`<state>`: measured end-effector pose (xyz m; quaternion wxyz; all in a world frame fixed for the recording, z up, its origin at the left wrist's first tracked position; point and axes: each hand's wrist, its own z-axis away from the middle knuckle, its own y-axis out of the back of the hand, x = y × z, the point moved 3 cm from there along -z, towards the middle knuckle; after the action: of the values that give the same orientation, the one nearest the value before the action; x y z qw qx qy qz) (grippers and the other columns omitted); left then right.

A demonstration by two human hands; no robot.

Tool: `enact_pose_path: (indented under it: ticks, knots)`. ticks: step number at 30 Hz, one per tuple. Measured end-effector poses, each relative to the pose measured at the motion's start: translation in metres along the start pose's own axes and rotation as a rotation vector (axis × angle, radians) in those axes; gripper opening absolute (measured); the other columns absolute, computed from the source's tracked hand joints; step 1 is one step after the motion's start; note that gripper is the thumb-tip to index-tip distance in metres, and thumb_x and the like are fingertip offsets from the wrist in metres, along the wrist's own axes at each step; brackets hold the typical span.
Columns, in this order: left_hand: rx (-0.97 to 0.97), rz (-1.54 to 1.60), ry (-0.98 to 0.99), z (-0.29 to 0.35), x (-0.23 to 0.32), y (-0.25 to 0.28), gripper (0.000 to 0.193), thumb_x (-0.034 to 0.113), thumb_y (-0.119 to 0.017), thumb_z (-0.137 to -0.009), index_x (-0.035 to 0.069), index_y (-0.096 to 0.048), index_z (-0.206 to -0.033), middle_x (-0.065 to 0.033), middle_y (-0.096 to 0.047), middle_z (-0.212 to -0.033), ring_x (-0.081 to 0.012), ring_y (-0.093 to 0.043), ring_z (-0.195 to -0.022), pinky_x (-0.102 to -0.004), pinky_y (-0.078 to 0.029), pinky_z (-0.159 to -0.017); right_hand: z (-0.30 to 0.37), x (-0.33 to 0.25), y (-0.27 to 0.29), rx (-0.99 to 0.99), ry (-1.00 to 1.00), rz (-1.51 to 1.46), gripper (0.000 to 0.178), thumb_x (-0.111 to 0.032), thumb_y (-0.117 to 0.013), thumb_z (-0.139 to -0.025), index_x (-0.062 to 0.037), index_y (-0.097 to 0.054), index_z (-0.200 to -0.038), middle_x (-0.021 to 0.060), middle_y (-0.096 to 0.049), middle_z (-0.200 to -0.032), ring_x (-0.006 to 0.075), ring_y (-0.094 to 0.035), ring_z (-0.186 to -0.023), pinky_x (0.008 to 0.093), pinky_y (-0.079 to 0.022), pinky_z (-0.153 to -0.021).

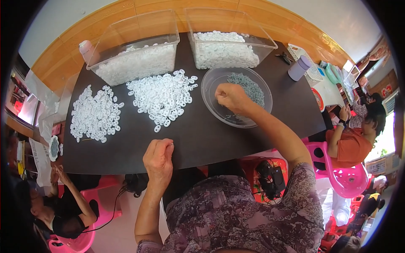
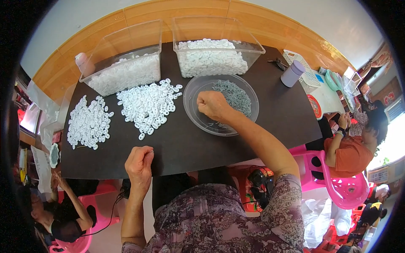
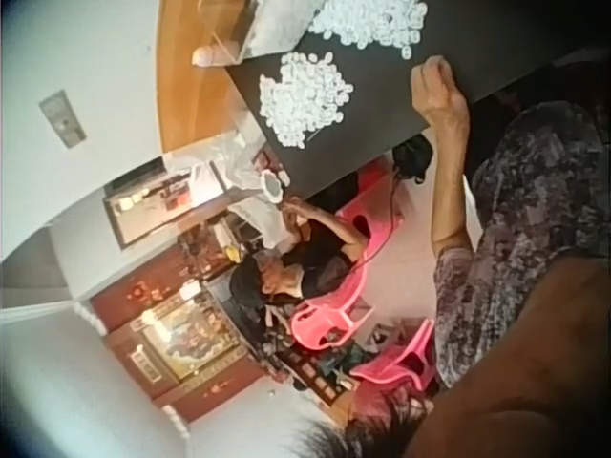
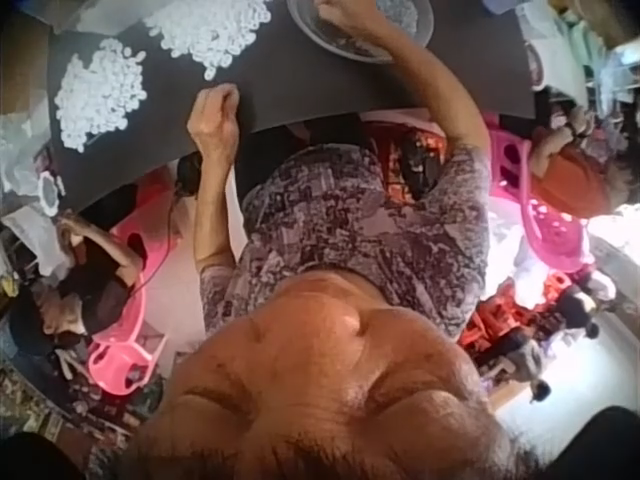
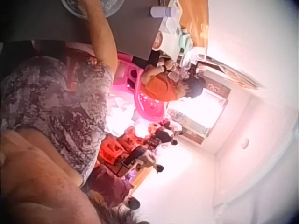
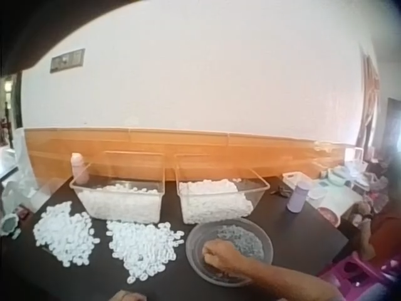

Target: The person is manually assembling small white plastic components by inserting smaller grey parts into them.

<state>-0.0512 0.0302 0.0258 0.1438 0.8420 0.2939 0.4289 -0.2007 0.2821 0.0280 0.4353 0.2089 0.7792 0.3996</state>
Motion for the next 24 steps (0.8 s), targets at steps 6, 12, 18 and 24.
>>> enact_pose_path:
  ticks: [6, 12, 18, 24]
  knots:
    - [-0.035, 0.135, 0.120, 0.005, -0.001, -0.009, 0.008, -0.004, -0.062, -0.079, -0.002, -0.061, -0.086, -0.0056, -0.052, -0.071, -0.0127, -0.048, -0.061, -0.0236, -0.038, -0.055, 0.003, 0.001, 0.004, -0.063, -0.181, -0.197, 0.009, -0.006, -0.062, -0.076, -0.0010, -0.057, -0.082, 0.0040, -0.056, -0.067, 0.0118, -0.054, -0.065, 0.0277, -0.045, -0.060]
    - [-0.017, 0.137, 0.139, 0.009, 0.001, -0.011, 0.006, 0.000, -0.063, -0.081, -0.002, -0.061, -0.086, -0.0046, -0.051, -0.071, -0.0110, -0.046, -0.059, -0.0228, -0.037, -0.054, 0.006, 0.002, 0.003, -0.037, -0.150, -0.098, 0.024, -0.001, -0.064, -0.072, -0.0016, -0.054, -0.093, 0.0038, -0.057, -0.072, 0.0135, -0.055, -0.066, 0.0270, -0.045, -0.062]
    - [-0.013, 0.121, 0.125, 0.011, -0.001, -0.011, 0.006, 0.000, -0.064, -0.081, -0.002, -0.061, -0.086, -0.0049, -0.052, -0.071, -0.0114, -0.047, -0.060, -0.0232, -0.038, -0.054, 0.009, 0.008, -0.001, 0.003, -0.082, -0.108, 0.025, 0.005, -0.061, -0.071, -0.0016, -0.054, -0.094, 0.0051, -0.057, -0.073, 0.0154, -0.056, -0.068, 0.0290, -0.046, -0.062]
    - [-0.013, 0.120, 0.120, 0.011, -0.001, -0.012, 0.006, -0.001, -0.064, -0.080, -0.002, -0.061, -0.086, -0.0055, -0.052, -0.072, -0.0126, -0.048, -0.061, -0.0238, -0.039, -0.056, 0.010, 0.005, 0.004, 0.080, 0.015, -0.031, 0.022, 0.006, -0.060, -0.069, -0.0021, -0.058, -0.089, 0.0071, -0.058, -0.073, 0.0203, -0.055, -0.068, 0.0313, -0.046, -0.063]
